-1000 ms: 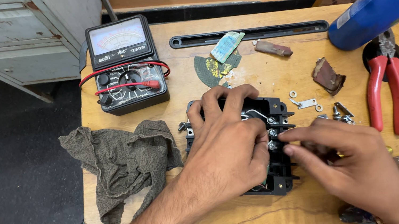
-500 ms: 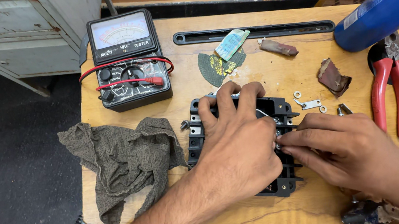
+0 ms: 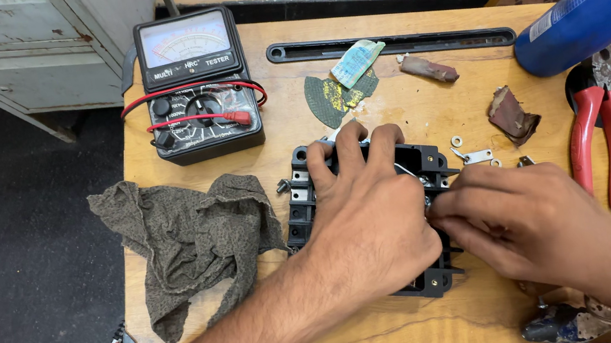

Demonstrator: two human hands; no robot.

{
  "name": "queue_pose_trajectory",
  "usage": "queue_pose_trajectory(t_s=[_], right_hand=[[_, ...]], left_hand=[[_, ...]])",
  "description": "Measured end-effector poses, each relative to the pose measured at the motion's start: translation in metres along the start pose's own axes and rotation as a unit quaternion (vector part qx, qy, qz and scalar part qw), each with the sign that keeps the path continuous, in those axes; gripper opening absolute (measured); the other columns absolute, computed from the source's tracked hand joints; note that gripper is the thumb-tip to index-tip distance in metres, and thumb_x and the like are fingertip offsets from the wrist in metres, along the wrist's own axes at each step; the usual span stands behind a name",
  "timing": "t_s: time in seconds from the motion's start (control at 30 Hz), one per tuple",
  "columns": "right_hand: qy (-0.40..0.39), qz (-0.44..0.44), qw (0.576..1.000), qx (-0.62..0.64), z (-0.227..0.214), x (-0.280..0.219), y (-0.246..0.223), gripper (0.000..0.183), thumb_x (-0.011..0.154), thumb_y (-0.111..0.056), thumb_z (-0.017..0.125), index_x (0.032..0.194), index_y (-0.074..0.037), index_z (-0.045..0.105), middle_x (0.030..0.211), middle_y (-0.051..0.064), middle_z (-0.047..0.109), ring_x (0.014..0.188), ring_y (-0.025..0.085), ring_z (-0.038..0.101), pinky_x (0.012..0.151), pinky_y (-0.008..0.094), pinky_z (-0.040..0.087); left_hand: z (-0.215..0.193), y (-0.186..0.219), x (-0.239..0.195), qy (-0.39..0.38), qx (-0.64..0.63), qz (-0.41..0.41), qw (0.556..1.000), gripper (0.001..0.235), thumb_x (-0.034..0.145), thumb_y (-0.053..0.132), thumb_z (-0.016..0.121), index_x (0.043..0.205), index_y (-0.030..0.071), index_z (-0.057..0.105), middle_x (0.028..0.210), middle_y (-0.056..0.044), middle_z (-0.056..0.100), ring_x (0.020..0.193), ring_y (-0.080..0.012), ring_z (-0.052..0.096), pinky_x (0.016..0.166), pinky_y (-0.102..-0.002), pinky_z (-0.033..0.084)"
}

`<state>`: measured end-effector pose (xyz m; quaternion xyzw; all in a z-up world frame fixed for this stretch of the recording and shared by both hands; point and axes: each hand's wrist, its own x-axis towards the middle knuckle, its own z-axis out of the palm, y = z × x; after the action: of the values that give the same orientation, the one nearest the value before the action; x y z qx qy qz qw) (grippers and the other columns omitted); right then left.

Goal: The person wipes an electromechanical circuit breaker with a cloth and then uses a screwdriver to tighten a screw securing a terminal connector.

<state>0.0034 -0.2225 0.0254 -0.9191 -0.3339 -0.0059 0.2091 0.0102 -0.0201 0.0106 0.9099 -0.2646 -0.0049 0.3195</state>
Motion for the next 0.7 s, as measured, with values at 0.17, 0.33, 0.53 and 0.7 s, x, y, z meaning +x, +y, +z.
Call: queue_pose_trajectory(t_s=[0.17,0.33,0.53,0.7], right_hand=[[0.014,0.138,0.982,0.13,0.005,0.003,0.0,0.014,0.074,-0.01,0.082,0.083,-0.006,0.071,0.063,0.002,0.057,0.053,0.012,0.054,0.049,0.029,0.045],[-0.006,0.208,0.964,0.166,0.002,0.009,-0.006,0.012,0.073,-0.008,0.081,0.08,-0.004,0.073,0.061,0.003,0.055,0.052,0.012,0.051,0.048,0.029,0.044],[-0.008,0.199,0.968,0.153,0.0,0.011,-0.007,0.011,0.073,-0.009,0.081,0.082,-0.006,0.076,0.06,0.002,0.056,0.052,0.011,0.053,0.047,0.029,0.045],[-0.018,0.193,0.97,0.146,0.005,0.007,0.002,0.013,0.076,-0.013,0.083,0.087,-0.008,0.078,0.063,0.001,0.057,0.052,0.01,0.054,0.048,0.028,0.045]], left_hand=[[-0.003,-0.006,0.001,-0.006,0.02,0.027,0.999,0.018,0.057,0.015,0.076,0.068,0.001,0.078,0.134,-0.025,0.049,0.129,-0.049,0.034,0.098,-0.069,0.021],[-0.005,-0.01,-0.002,-0.004,0.024,0.045,0.999,0.008,0.058,0.012,0.079,0.064,0.008,0.079,0.137,-0.019,0.052,0.129,-0.0467,0.037,0.099,-0.068,0.022],[-0.006,-0.018,-0.004,-0.008,0.012,0.058,0.998,0.009,0.071,0.016,0.076,0.073,0.007,0.079,0.14,-0.016,0.054,0.129,-0.042,0.043,0.103,-0.066,0.025],[-0.004,-0.02,-0.007,0.016,0.017,0.076,0.997,0.01,0.065,0.018,0.078,0.069,0.009,0.08,0.14,-0.018,0.053,0.128,-0.0461,0.041,0.1,-0.07,0.023]])
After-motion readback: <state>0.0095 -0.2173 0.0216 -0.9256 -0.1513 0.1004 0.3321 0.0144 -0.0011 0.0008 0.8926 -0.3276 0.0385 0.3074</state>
